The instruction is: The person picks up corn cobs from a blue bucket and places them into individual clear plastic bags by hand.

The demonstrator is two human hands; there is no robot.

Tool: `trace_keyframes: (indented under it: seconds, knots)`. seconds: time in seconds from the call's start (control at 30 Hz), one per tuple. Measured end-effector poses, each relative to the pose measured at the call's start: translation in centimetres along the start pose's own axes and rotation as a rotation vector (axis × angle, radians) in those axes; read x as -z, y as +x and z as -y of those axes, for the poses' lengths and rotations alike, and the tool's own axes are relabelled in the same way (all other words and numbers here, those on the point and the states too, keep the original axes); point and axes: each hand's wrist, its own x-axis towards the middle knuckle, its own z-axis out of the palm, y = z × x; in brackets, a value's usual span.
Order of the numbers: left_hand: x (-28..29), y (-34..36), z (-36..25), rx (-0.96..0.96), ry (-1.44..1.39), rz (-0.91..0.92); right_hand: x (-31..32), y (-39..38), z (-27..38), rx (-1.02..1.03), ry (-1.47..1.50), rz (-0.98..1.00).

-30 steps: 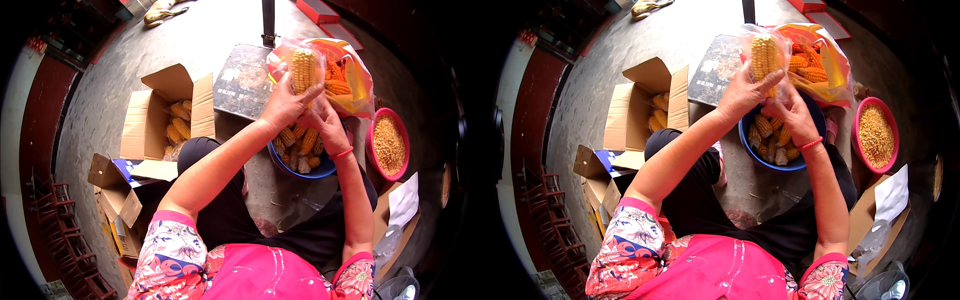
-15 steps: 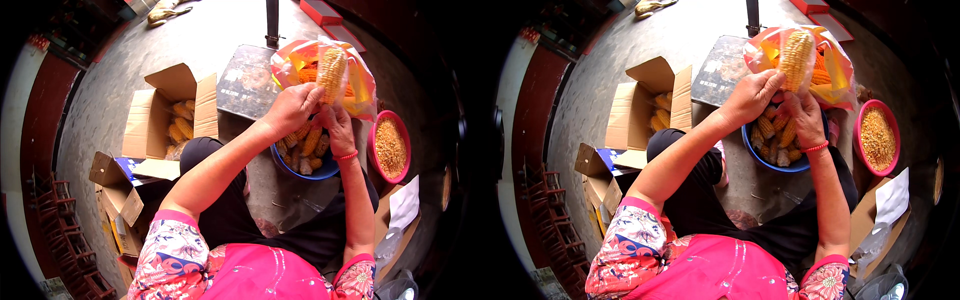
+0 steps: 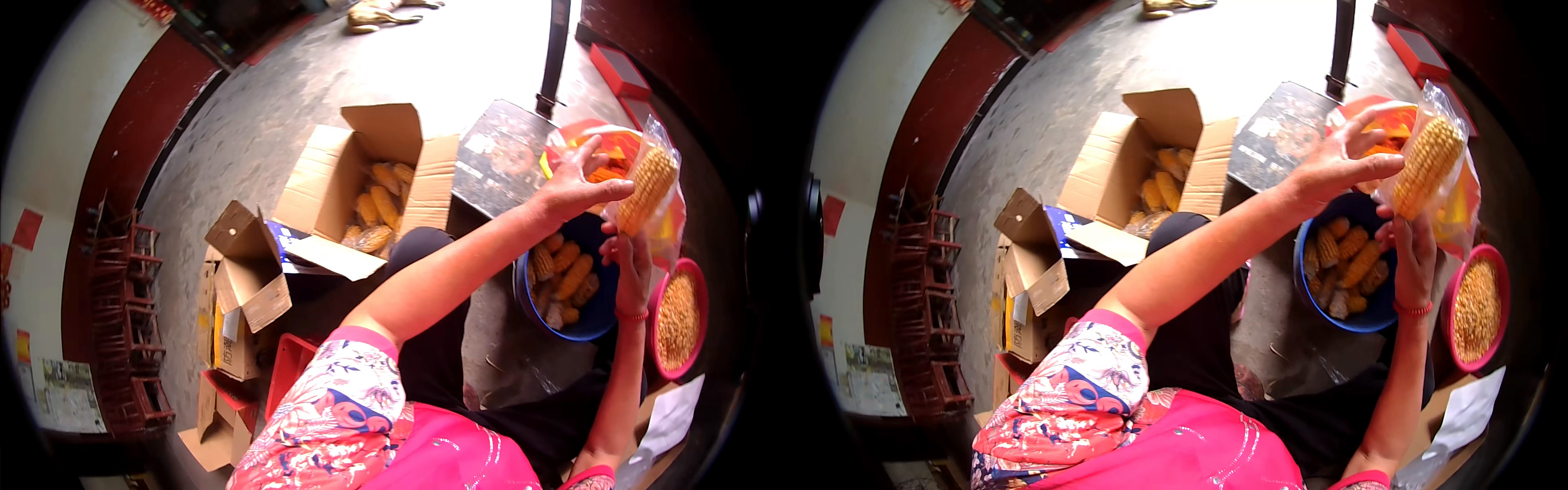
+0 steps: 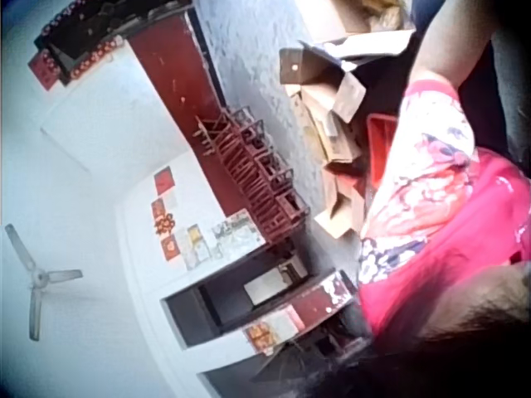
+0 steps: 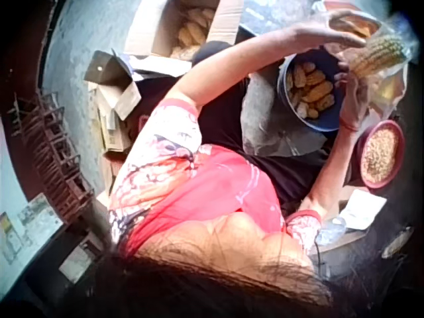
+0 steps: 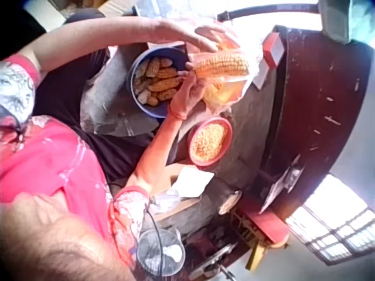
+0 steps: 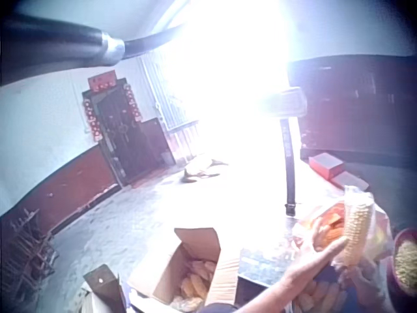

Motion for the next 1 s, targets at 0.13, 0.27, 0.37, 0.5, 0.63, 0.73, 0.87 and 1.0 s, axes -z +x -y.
trace_keyframes:
  seconds: [0.13, 0.27, 0.37, 0.5, 0.63, 0.73, 0.87, 1.0]
  knots:
    - [-1.6, -0.4, 0.4, 0.022, -0.209, 0.027, -0.7, -0.8, 0.1, 0.029, -0.029, 0.158]
    - [-2.8, -1.8, 1.4, 0.026, -0.244, 0.006, -1.2, -1.0, -0.8, 0.038, -0.050, 0.168]
    - [-2.6, -1.9, 1.1, 0.008, -0.049, -0.100, -1.0, -0.6, -0.8, -0.028, -0.006, 0.276]
    - [1.9, -1.2, -3.6, -0.024, -0.065, -0.118, -1.1, -0.1, -0.1, -0.170, -0.082, 0.416]
    - [8.7, -1.7, -9.5, 0.054, 0.149, -0.262, -0.1, -0.7, -0.2, -0.339, -0.230, 0.445]
    - [15.5, -4.6, -10.7, 0.191, 0.344, -0.389, 0.0, -0.8, -0.4, -0.323, -0.310, 0.478]
    - [24.9, -11.8, -6.9, 0.401, 0.275, -0.624, -0.2, -0.7, -0.8, -0.293, -0.389, 0.512]
    - [31.9, -18.3, 1.3, 0.686, 0.292, -0.879, 0.6, -0.4, -1.4, -0.329, -0.477, 0.446]
